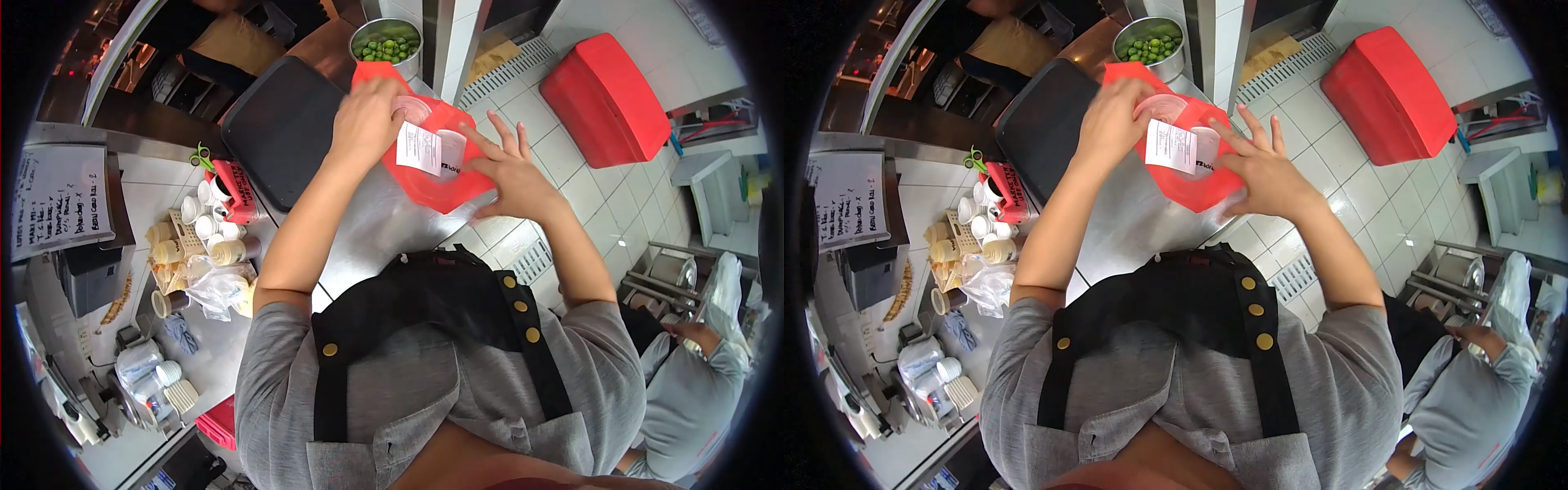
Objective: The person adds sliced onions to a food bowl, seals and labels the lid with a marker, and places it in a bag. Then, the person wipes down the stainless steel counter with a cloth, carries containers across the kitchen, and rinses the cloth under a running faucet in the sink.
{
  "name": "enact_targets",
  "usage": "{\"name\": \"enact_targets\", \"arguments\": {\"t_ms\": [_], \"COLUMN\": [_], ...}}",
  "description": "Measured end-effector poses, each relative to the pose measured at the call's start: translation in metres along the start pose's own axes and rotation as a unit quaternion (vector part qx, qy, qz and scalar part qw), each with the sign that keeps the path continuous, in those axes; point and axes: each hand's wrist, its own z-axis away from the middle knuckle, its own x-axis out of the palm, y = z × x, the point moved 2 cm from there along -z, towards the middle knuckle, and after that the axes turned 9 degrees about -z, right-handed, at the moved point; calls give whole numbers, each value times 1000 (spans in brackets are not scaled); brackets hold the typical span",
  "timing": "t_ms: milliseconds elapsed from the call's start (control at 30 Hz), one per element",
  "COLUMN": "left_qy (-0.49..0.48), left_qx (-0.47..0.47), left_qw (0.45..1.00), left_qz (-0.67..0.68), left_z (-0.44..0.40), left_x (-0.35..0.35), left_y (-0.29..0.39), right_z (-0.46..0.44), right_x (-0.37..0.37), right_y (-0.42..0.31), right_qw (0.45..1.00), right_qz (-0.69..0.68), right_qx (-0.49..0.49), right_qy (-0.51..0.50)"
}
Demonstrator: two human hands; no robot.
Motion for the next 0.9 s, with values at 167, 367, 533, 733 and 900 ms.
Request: {"name": "enact_targets", "arguments": {"t_ms": [167, 367, 533, 733, 900], "left_qy": [444, 183, 220, 231, 260], "left_qx": [-27, -74, -12, -59, -46], "left_qw": [864, 964, 973, 959, 948], "left_qz": [-237, 177, 63, 151, 178], "left_z": [-5, -7, 19, 30, 34], "left_x": [-3, -11, -12, -9, 1], "left_y": [-20, -23, 7, -25, -31], "right_z": [-22, -99, -141, -111, -102], "right_x": [-10, 25, 58, 25, 60], "right_y": [29, 17, 1, -30, 26], "right_qw": [986, 946, 950, 959, 982], "right_qz": [78, -246, -244, -274, -132], "right_qx": [-145, -161, -142, -69, -103], "right_qy": [-10, 136, 133, -14, -86]}}
